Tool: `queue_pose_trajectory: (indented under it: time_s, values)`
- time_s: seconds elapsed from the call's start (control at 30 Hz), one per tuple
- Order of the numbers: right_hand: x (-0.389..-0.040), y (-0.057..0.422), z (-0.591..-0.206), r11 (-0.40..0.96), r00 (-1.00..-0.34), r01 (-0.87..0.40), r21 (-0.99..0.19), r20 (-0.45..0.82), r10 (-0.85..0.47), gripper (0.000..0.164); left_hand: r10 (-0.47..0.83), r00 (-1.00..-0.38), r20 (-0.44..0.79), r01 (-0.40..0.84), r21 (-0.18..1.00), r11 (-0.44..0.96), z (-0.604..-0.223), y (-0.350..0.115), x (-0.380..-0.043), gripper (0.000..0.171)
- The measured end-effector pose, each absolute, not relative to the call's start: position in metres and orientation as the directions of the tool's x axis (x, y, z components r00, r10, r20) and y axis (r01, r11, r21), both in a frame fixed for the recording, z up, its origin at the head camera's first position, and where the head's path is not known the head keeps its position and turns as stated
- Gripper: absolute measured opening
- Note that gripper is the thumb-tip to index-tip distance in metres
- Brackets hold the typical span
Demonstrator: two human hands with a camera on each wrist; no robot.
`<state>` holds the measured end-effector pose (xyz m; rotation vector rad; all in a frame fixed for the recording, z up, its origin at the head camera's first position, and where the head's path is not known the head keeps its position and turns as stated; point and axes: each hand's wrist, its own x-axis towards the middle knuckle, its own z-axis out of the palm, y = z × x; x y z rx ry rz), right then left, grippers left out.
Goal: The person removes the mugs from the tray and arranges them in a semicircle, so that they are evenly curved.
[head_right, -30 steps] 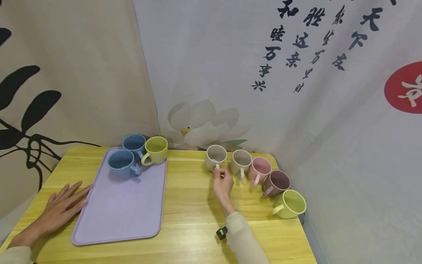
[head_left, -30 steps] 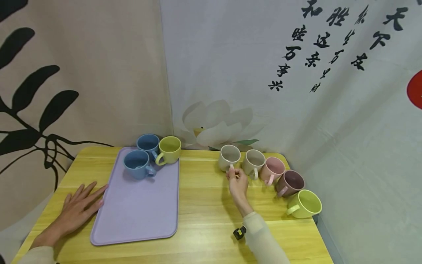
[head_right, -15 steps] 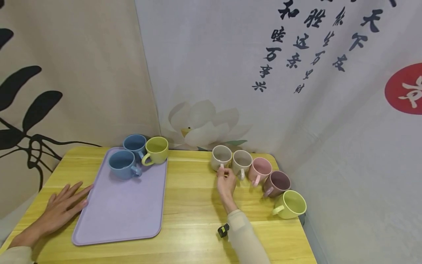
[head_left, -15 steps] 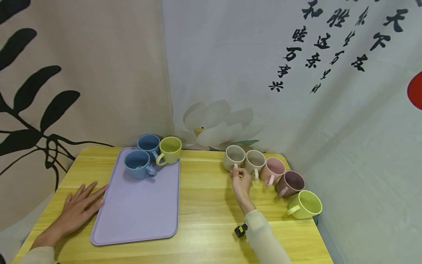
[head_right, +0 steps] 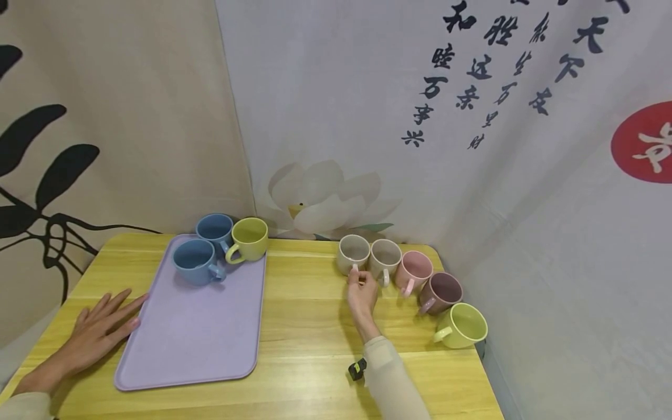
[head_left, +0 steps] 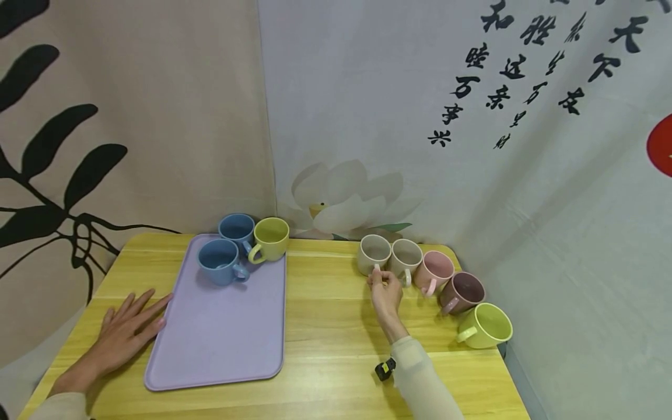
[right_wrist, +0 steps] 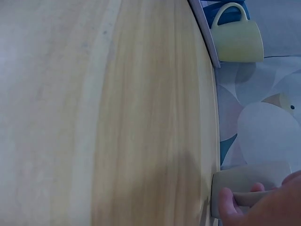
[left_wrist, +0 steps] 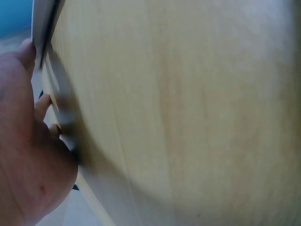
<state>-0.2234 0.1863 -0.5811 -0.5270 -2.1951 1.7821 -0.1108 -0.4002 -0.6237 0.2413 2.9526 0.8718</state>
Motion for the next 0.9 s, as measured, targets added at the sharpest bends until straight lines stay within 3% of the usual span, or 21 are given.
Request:
queue_pose_trajectory:
  time_s: [0.47,0.63,0.9]
  values:
    - [-0.216,0.19,-0.579,0.164,-0.902,0.094,-0.982,-0.014,0.432,0.027,0.166,-0.986,0.008,0.143,0.542,0.828,-0.625,-0.4,-0.11,0.063]
    - [-0.206,0.195,-0.578,0.248,-0.916,0.11,-0.962,-0.001,0.402,0.028,0.169,-0.986,-0.007,0.138,0.541,0.829,-0.624,-0.4,-0.111,0.063]
    - [-0.185,0.198,-0.57,0.351,-0.932,0.007,-0.936,0.122,0.342,0.052,0.168,-0.986,-0.011,0.136,0.531,0.836,-0.626,-0.402,-0.112,0.064]
